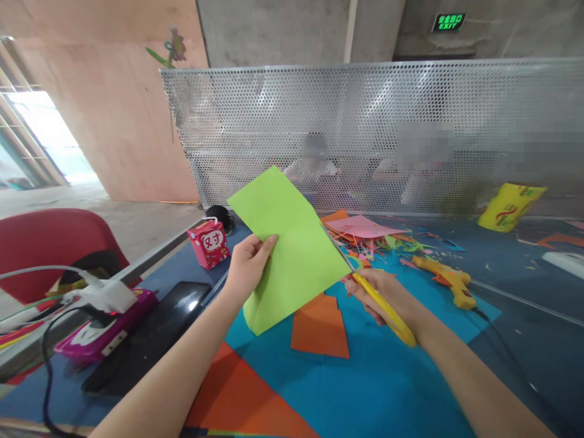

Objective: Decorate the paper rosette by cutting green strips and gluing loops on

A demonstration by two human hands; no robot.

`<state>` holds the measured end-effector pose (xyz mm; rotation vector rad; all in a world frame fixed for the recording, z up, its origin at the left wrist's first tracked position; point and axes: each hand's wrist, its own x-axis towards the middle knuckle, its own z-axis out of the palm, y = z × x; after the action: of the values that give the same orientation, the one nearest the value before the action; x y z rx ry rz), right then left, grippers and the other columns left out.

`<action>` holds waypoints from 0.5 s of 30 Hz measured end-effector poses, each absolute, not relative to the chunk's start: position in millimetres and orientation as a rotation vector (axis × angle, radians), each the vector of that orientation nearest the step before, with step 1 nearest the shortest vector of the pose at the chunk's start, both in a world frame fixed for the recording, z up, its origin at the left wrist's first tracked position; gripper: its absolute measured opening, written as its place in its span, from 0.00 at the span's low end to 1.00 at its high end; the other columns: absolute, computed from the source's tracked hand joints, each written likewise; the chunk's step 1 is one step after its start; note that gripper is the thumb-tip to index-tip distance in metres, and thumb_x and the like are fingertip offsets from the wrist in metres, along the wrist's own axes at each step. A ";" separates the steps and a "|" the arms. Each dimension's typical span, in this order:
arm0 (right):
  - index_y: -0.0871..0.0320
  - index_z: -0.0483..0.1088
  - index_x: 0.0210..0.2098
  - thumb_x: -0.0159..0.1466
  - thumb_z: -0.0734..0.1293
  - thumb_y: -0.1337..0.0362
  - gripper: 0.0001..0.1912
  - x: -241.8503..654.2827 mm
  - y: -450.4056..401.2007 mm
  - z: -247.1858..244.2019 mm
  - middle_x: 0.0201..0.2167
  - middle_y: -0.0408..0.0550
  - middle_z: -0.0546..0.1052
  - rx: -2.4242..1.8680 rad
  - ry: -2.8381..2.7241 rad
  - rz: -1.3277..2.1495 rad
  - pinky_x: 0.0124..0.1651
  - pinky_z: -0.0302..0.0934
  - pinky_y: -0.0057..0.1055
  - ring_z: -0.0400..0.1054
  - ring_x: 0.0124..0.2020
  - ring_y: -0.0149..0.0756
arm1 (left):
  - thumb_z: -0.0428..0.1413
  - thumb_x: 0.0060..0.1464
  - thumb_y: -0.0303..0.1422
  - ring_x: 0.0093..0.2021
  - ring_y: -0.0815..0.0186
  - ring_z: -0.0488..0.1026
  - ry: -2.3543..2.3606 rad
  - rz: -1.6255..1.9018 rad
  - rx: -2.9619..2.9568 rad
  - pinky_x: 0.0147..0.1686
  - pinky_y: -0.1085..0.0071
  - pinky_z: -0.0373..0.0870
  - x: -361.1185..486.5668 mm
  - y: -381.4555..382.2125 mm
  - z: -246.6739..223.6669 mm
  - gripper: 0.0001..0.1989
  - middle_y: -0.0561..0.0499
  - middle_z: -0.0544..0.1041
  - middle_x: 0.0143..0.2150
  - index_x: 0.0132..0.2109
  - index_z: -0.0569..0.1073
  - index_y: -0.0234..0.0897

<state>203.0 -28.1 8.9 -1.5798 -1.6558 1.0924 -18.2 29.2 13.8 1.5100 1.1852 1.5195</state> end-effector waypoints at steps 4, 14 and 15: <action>0.57 0.59 0.26 0.51 0.63 0.47 0.19 202.5 -27.2 7.2 0.09 0.31 0.53 -1.585 -1.665 1.053 0.11 0.49 0.22 0.50 0.09 0.23 | 0.55 0.44 0.43 0.17 0.73 0.60 1.222 1.491 1.559 0.16 0.76 0.56 -16.0 25.8 15.0 0.13 0.57 0.65 0.16 0.28 0.70 0.36; 0.56 0.57 0.24 0.51 0.63 0.48 0.18 200.7 -29.2 11.3 0.07 0.31 0.53 -1.591 -1.629 1.107 0.10 0.47 0.22 0.49 0.07 0.24 | 0.54 0.45 0.43 0.16 0.74 0.57 1.230 1.458 1.571 0.15 0.77 0.53 -15.1 25.0 14.9 0.14 0.57 0.65 0.18 0.29 0.70 0.35; 0.57 0.57 0.25 0.51 0.63 0.48 0.18 201.0 -29.5 11.7 0.08 0.31 0.54 -1.585 -1.642 1.098 0.11 0.48 0.22 0.49 0.08 0.23 | 0.54 0.45 0.43 0.16 0.74 0.58 1.219 1.451 1.573 0.15 0.77 0.53 -14.6 24.6 15.2 0.14 0.56 0.66 0.18 0.30 0.70 0.35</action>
<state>201.0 -29.5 11.7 -1.5850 -1.6424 1.0981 -14.6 24.6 15.2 1.5730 1.2190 1.4509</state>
